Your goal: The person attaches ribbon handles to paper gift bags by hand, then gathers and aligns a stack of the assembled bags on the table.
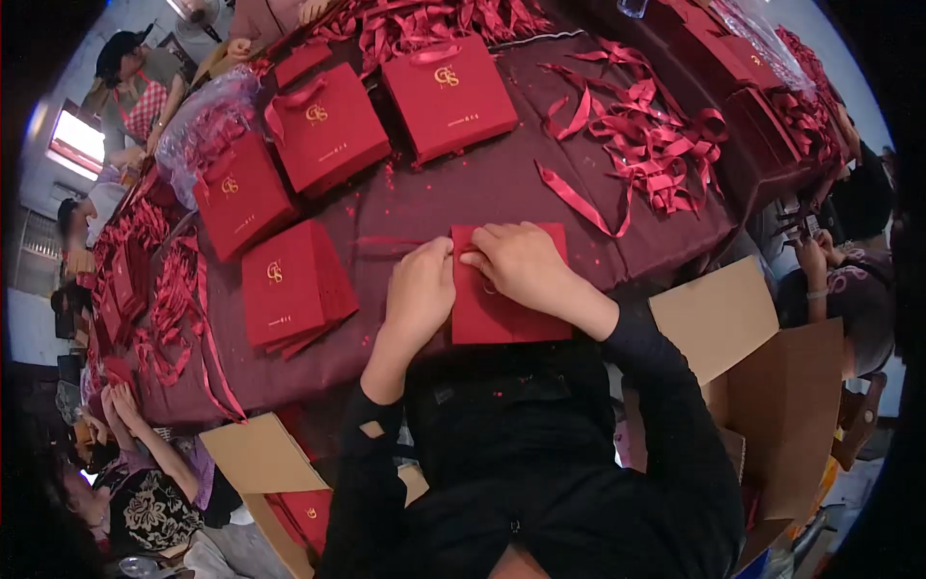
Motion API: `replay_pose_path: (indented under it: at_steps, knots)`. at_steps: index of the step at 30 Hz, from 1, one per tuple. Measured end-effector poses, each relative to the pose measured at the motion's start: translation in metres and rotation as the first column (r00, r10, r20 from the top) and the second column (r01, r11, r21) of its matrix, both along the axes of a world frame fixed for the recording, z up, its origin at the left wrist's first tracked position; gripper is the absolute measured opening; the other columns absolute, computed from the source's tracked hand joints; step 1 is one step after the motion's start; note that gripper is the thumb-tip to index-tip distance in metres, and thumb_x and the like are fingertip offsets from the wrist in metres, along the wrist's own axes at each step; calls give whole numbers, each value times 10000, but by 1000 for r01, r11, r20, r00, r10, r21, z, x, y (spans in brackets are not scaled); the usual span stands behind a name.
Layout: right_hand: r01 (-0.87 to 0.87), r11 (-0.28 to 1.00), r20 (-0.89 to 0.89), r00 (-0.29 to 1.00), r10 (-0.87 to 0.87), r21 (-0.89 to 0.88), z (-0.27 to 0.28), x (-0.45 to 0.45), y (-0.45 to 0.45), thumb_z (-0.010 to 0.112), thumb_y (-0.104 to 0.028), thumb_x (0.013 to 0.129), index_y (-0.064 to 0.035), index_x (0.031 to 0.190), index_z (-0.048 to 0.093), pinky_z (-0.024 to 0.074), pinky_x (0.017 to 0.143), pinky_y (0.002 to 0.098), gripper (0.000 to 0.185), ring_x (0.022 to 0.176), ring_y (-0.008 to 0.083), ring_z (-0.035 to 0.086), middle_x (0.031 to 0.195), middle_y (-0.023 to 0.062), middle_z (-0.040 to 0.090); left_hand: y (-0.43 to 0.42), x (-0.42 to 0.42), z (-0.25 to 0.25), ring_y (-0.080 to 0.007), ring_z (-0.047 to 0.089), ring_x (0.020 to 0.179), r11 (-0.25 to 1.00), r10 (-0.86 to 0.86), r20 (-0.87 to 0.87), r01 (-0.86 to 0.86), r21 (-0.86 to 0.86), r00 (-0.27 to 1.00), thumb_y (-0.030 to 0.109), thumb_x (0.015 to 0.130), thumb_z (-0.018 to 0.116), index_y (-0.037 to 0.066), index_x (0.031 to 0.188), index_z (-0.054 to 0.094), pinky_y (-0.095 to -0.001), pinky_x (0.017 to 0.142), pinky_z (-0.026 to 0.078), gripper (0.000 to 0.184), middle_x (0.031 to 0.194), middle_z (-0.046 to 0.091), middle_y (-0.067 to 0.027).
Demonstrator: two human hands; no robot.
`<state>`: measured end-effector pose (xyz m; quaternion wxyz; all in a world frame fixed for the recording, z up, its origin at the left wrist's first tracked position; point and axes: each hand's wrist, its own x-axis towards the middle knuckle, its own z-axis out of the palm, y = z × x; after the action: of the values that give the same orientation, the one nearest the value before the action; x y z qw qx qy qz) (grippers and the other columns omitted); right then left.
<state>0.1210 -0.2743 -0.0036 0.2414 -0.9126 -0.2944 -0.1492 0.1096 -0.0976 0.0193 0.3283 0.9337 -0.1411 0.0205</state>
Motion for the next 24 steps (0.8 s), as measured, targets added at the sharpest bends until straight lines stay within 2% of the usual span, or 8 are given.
replay_pose_path:
  at_steps: [5, 7, 13, 16, 20, 22, 23, 24]
  knots:
    - [-60, 995, -61, 996, 65, 75, 4, 3, -5, 656, -233, 859, -43, 810, 563, 459, 636, 448, 217, 724, 345, 599, 758, 127, 577, -4, -6, -7, -402, 615, 886, 997, 71, 52, -70, -7, 996, 87, 890, 524, 13, 929, 589, -504, 744, 475, 106, 905, 653, -185]
    - [-97, 989, -91, 990, 108, 115, 2, 4, -8, 674, -221, 847, -26, 828, 574, 463, 642, 453, 220, 734, 354, 594, 764, 136, 569, -6, -9, -4, -388, 613, 877, 992, 104, 100, -110, 56, 989, 99, 890, 541, 22, 934, 601, -492, 725, 480, 107, 905, 657, -165]
    - [-133, 989, -217, 966, 143, 60, 11, 4, -10, 678, -269, 839, -28, 852, 609, 492, 687, 462, 250, 784, 352, 625, 817, 139, 598, -1, -11, 1, -375, 618, 867, 975, 79, 176, -113, 191, 981, 114, 893, 560, 32, 947, 608, -478, 711, 485, 109, 907, 660, -155]
    - [-144, 986, -207, 965, 159, 86, 10, 3, -9, 687, -266, 830, -24, 836, 608, 490, 685, 463, 256, 784, 355, 623, 815, 147, 594, 5, -8, 3, -380, 630, 853, 989, 75, 76, -83, 119, 994, 107, 896, 561, 37, 949, 612, -477, 707, 491, 102, 903, 661, -161]
    - [-171, 979, -217, 957, 191, 108, 7, 5, -10, 691, -268, 825, -19, 821, 607, 489, 681, 465, 262, 778, 356, 622, 814, 152, 592, 12, -7, 2, -377, 640, 802, 994, 39, 79, -47, 94, 996, 90, 898, 555, 36, 935, 617, -474, 685, 491, 90, 862, 658, -174]
    - [-180, 980, -208, 959, 193, 79, 5, 5, -12, 689, -270, 824, -18, 815, 610, 487, 678, 465, 264, 776, 361, 620, 814, 153, 592, 31, 0, 1, -364, 644, 766, 983, 137, 83, -146, 112, 987, 80, 896, 554, 31, 933, 616, -462, 663, 490, 87, 835, 653, -174]
    - [-175, 980, -210, 959, 191, 89, 4, 4, -12, 689, -270, 824, -18, 815, 610, 487, 678, 465, 264, 776, 361, 620, 814, 153, 592, 47, 3, 5, -312, 655, 690, 966, 240, 68, -246, 84, 968, 72, 919, 540, 22, 956, 626, -399, 628, 492, 105, 747, 640, -158]
    - [-168, 982, -214, 959, 184, 90, 5, 3, -12, 685, -245, 834, -12, 813, 598, 473, 678, 460, 250, 780, 359, 605, 809, 152, 577, 58, 1, 11, -332, 650, 715, 955, 260, 106, -272, 120, 960, 73, 910, 548, 21, 952, 611, -420, 637, 489, 92, 779, 645, -160]
